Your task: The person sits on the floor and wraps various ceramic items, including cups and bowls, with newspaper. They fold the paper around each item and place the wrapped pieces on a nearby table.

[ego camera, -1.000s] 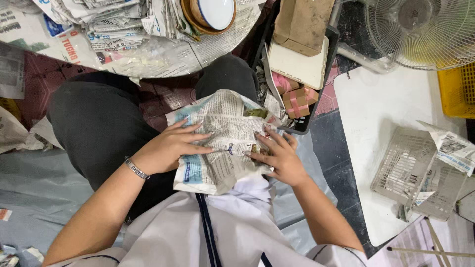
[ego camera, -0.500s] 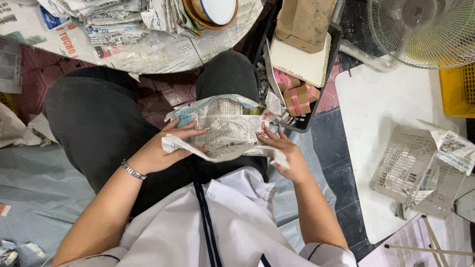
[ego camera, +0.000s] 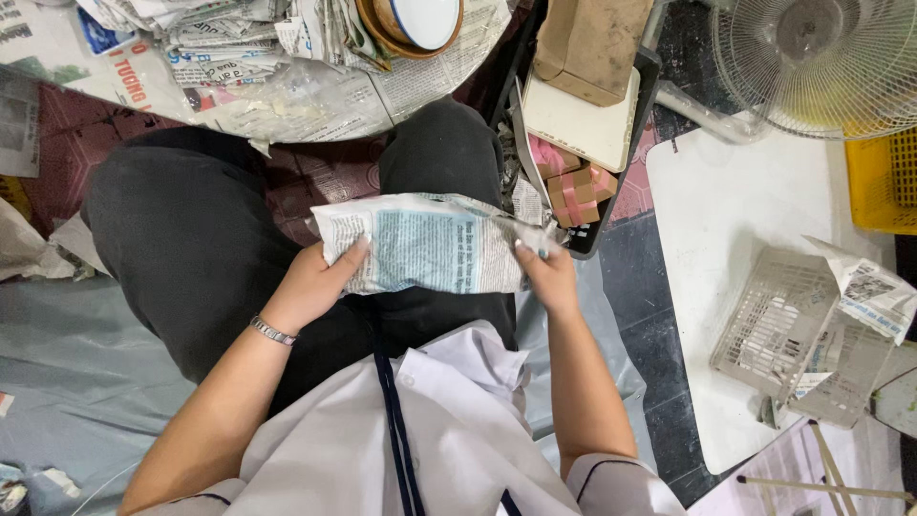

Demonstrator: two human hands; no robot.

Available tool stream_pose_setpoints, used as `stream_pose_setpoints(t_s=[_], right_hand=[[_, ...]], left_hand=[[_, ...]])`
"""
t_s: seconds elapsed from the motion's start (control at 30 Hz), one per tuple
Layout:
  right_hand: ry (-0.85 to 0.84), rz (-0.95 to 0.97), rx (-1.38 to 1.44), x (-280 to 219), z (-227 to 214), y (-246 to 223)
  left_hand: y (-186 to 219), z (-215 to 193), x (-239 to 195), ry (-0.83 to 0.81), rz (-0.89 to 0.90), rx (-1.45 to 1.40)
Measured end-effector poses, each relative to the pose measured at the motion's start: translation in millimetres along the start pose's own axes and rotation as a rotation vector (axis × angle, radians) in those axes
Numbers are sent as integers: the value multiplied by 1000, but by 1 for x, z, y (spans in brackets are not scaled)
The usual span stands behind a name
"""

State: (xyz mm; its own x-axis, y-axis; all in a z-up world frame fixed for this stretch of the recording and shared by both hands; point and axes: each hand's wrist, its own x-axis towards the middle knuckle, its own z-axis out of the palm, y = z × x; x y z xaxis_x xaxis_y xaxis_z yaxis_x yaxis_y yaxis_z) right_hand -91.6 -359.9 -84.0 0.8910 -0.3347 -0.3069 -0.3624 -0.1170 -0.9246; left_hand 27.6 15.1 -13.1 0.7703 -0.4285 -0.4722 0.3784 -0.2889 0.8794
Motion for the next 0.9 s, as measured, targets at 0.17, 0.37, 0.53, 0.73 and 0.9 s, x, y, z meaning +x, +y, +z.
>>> stream_pose_setpoints(t_s=[0.17, 0.37, 0.53, 0.73, 0.9], right_hand=[[25, 96, 322, 28, 12, -10], [-80, 30, 273, 35, 4, -10], [-70, 162, 366, 47, 0, 7], [-43, 102, 371, 44, 12, -14], [5, -36, 246, 41, 24, -33]], left_hand=[[-6, 0, 0, 34, -10, -100], [-13, -7, -12, -101, -68, -247], [-5, -10, -8, 56, -109, -287], [28, -6, -9, 243, 76, -18], [60, 17, -25, 701, 514, 751]])
